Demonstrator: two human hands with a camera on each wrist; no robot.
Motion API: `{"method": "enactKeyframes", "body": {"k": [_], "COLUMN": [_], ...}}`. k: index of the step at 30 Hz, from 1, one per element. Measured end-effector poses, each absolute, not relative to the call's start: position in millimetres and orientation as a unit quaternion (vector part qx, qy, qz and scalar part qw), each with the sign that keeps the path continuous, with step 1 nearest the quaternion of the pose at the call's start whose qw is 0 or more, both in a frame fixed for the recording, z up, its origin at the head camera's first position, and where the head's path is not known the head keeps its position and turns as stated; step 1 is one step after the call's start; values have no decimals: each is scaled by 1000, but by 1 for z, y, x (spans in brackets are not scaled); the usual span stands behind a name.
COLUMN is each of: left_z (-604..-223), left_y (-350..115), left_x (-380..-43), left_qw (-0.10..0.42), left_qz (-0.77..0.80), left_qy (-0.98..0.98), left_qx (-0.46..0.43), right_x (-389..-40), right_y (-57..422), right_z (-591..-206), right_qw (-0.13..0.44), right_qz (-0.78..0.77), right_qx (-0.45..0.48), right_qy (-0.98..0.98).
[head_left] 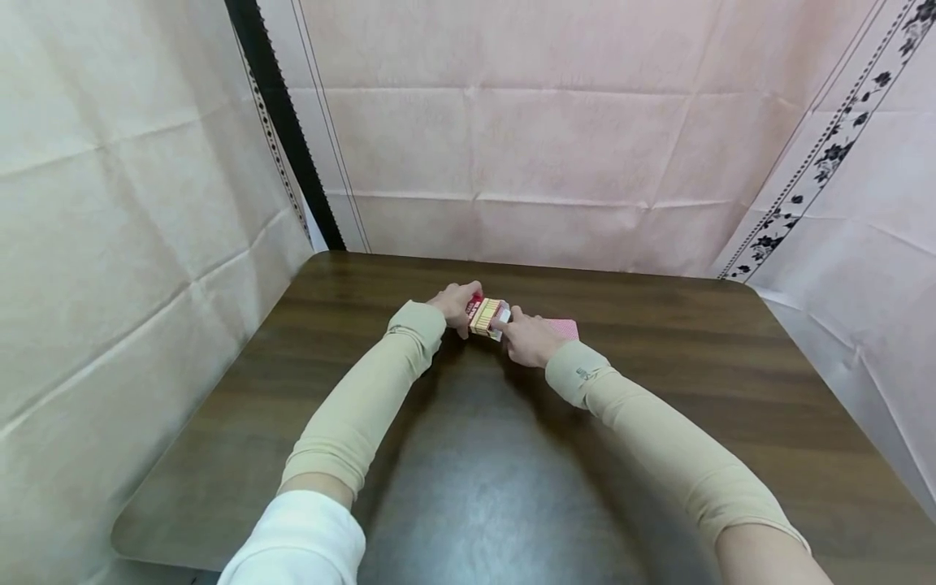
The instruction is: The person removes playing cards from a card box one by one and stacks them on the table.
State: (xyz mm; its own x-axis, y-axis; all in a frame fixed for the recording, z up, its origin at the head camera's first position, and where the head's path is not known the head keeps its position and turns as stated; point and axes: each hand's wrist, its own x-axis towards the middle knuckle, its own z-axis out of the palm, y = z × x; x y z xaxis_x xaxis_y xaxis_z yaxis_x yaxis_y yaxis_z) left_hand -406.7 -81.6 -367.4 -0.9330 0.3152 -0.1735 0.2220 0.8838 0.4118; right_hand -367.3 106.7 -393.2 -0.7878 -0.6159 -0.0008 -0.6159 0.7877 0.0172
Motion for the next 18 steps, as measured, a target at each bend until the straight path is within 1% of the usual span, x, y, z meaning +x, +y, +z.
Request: {"method": "enactKeyframes", "body": {"k": [3, 5, 8, 13, 16, 18], "left_z": [-368, -370, -371, -372, -373, -374], "left_y": [-84, -87, -90, -89, -85, -82], "left_x": [-407, -407, -406, -406, -409, -411], "left_qw": [114, 111, 110, 112, 117, 120], "left_qz": [195, 192, 189, 184, 182, 183], "left_qy": [964, 966, 968, 970, 970, 969], "left_qx": [140, 132, 121, 114, 113, 115], "right_x": [-367, -366, -364, -366, -370, -373], "right_y": [107, 109, 115, 124, 125, 123], "right_z": [-394, -395, -396, -401, -402, -402], "right_qw": [-3, 4, 30, 96, 116, 116], "right_qz": [-7, -5, 3, 35, 63, 79], "right_qx": [321, 321, 326, 352, 359, 357], "right_qy": [-947, -947, -945, -930, -924, -923]}}
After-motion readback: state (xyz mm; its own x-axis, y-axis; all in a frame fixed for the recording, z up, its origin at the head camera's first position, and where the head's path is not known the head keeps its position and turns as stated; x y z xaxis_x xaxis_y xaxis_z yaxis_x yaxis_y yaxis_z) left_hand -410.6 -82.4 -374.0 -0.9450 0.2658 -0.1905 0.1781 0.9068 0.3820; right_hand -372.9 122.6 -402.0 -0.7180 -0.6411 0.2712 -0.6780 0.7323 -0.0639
